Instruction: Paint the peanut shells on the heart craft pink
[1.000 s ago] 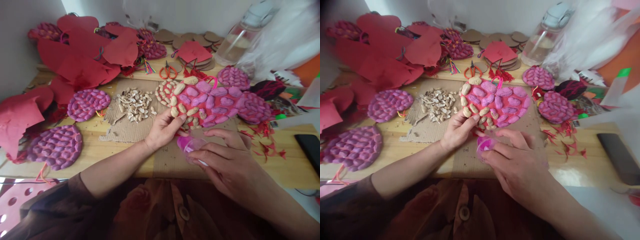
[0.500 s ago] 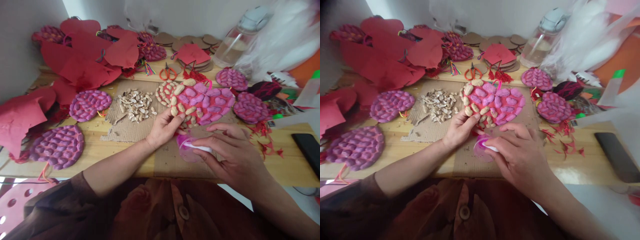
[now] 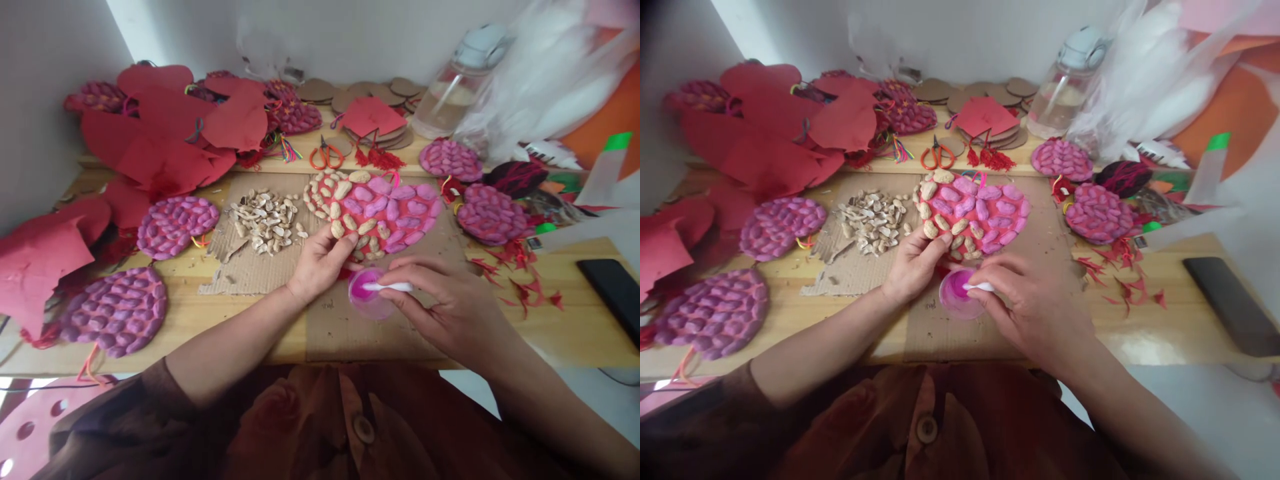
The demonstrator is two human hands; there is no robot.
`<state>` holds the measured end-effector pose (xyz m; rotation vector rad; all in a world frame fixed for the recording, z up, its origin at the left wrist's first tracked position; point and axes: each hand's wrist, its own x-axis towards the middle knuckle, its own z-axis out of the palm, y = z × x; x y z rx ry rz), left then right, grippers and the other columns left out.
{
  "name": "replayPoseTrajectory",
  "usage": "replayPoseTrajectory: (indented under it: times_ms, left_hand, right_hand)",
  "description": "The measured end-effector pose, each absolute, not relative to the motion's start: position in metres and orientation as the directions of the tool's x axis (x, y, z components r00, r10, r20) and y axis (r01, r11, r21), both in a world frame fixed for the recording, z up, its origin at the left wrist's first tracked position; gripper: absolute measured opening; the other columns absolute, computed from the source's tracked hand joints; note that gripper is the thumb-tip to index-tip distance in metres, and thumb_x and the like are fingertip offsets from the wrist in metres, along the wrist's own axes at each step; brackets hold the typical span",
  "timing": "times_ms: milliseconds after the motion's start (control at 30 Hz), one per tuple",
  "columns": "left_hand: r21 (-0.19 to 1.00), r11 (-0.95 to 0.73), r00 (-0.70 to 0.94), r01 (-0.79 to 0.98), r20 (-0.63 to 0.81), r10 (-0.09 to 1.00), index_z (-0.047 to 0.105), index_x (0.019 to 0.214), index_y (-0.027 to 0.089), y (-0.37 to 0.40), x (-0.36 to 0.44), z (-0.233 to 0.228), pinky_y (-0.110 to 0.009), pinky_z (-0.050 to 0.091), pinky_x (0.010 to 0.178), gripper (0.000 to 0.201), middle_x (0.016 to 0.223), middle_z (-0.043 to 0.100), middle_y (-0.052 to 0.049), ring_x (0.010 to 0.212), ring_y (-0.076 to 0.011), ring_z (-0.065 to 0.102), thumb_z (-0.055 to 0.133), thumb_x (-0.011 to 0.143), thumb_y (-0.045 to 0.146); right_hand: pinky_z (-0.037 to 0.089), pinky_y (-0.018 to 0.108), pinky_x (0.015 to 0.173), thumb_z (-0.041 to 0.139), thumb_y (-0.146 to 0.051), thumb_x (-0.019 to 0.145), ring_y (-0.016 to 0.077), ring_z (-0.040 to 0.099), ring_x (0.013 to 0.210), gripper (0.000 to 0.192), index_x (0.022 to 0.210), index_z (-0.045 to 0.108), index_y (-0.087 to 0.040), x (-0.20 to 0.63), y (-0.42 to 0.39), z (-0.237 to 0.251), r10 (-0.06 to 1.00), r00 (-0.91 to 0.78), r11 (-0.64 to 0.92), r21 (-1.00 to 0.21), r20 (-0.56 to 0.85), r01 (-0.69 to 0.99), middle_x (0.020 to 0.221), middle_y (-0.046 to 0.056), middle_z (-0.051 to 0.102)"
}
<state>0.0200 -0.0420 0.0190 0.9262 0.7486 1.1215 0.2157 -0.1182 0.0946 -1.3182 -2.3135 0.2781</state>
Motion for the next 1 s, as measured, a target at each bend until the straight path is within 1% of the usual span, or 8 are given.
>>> replayPoseTrajectory:
  times_ms: [133, 267, 333, 467, 567, 667, 767, 1000]
  left_hand:
    - [0.907, 0.151, 0.218, -0.392, -0.068, 0.974, 0.07, 0.091, 0.021, -0.04, 0.018, 0.022, -0.024, 0.06, 0.056, 0.038, 0.078, 0.07, 0.002, 0.061, -0.0124, 0.065, 0.087, 0.082, 0.054]
    - [0.909, 0.138, 0.153, -0.394, -0.083, 0.985, 0.067, 0.077, 0.02, -0.039, 0.017, 0.025, -0.019, 0.046, 0.045, 0.038, 0.057, 0.061, 0.004, 0.045, -0.0086, 0.054, 0.088, 0.082, 0.052]
    - [0.879, 0.182, 0.156, -0.44, -0.125, 0.98, 0.067, 0.078, 0.02, -0.039, 0.018, 0.025, -0.02, 0.048, 0.046, 0.04, 0.055, 0.063, 0.003, 0.044, -0.0101, 0.056, 0.089, 0.079, 0.054]
    - [0.779, 0.287, 0.162, -0.557, -0.237, 0.958, 0.069, 0.089, 0.021, -0.037, 0.02, 0.025, -0.026, 0.059, 0.055, 0.044, 0.068, 0.074, -0.001, 0.058, -0.0185, 0.073, 0.094, 0.072, 0.052]
    - [0.697, 0.341, 0.17, -0.631, -0.305, 0.937, 0.068, 0.094, 0.021, -0.034, 0.021, 0.028, -0.029, 0.059, 0.057, 0.042, 0.077, 0.078, -0.003, 0.062, -0.0211, 0.075, 0.093, 0.073, 0.048]
    - [0.625, 0.347, 0.181, -0.699, -0.315, 0.932, 0.067, 0.093, 0.019, -0.033, 0.022, 0.031, -0.031, 0.06, 0.064, 0.037, 0.082, 0.079, -0.005, 0.065, -0.0202, 0.075, 0.093, 0.075, 0.04]
    - [0.562, 0.364, 0.208, -0.743, -0.323, 0.923, 0.063, 0.086, 0.019, -0.034, 0.023, 0.035, -0.029, 0.058, 0.065, 0.036, 0.075, 0.075, -0.003, 0.063, -0.0174, 0.07, 0.093, 0.076, 0.034]
    - [0.502, 0.488, 0.363, -0.714, -0.33, 0.871, 0.061, 0.085, 0.019, -0.037, 0.018, 0.038, -0.028, 0.054, 0.063, 0.037, 0.072, 0.069, -0.001, 0.061, -0.0155, 0.066, 0.092, 0.079, 0.038]
  right_hand:
    - [0.057, 0.033, 0.084, 0.065, -0.029, 0.104, 0.0183, 0.077, 0.094, 0.009, 0.111, 0.07, -0.027, 0.219, -0.118, 0.089, 0.872, -0.413, 0.489, -0.421, 0.263, 0.764, 0.106, -0.001, 0.081]
    - [0.058, 0.03, 0.083, 0.066, -0.025, 0.103, 0.0173, 0.079, 0.096, 0.008, 0.109, 0.071, -0.028, 0.218, -0.116, 0.091, 0.87, -0.383, 0.488, -0.443, 0.31, 0.752, 0.108, -0.001, 0.082]
    - [0.06, 0.028, 0.085, 0.067, -0.023, 0.102, 0.0162, 0.079, 0.095, 0.009, 0.108, 0.072, -0.028, 0.216, -0.115, 0.096, 0.866, -0.35, 0.491, -0.471, 0.358, 0.733, 0.107, -0.001, 0.082]
    - [0.06, 0.028, 0.089, 0.069, -0.021, 0.101, 0.0156, 0.079, 0.098, 0.015, 0.112, 0.073, -0.03, 0.211, -0.115, 0.104, 0.858, -0.305, 0.495, -0.505, 0.414, 0.707, 0.11, -0.002, 0.082]
    - [0.06, 0.031, 0.093, 0.07, -0.022, 0.099, 0.018, 0.079, 0.106, 0.019, 0.116, 0.074, -0.031, 0.206, -0.115, 0.103, 0.861, -0.262, 0.475, -0.51, 0.435, 0.717, 0.115, -0.002, 0.082]
    - [0.061, 0.032, 0.093, 0.069, -0.021, 0.099, 0.0196, 0.078, 0.109, 0.02, 0.117, 0.074, -0.03, 0.198, -0.112, 0.1, 0.845, -0.254, 0.495, -0.509, 0.47, 0.704, 0.117, 0.0, 0.082]
    - [0.063, 0.032, 0.09, 0.065, -0.018, 0.101, 0.0191, 0.079, 0.104, 0.018, 0.113, 0.074, -0.027, 0.188, -0.108, 0.099, 0.805, -0.278, 0.551, -0.488, 0.524, 0.677, 0.114, 0.003, 0.082]
    - [0.062, 0.037, 0.096, 0.064, -0.016, 0.101, 0.0204, 0.078, 0.106, 0.016, 0.112, 0.072, -0.024, 0.174, -0.103, 0.1, 0.771, -0.315, 0.598, -0.457, 0.554, 0.659, 0.112, 0.005, 0.081]
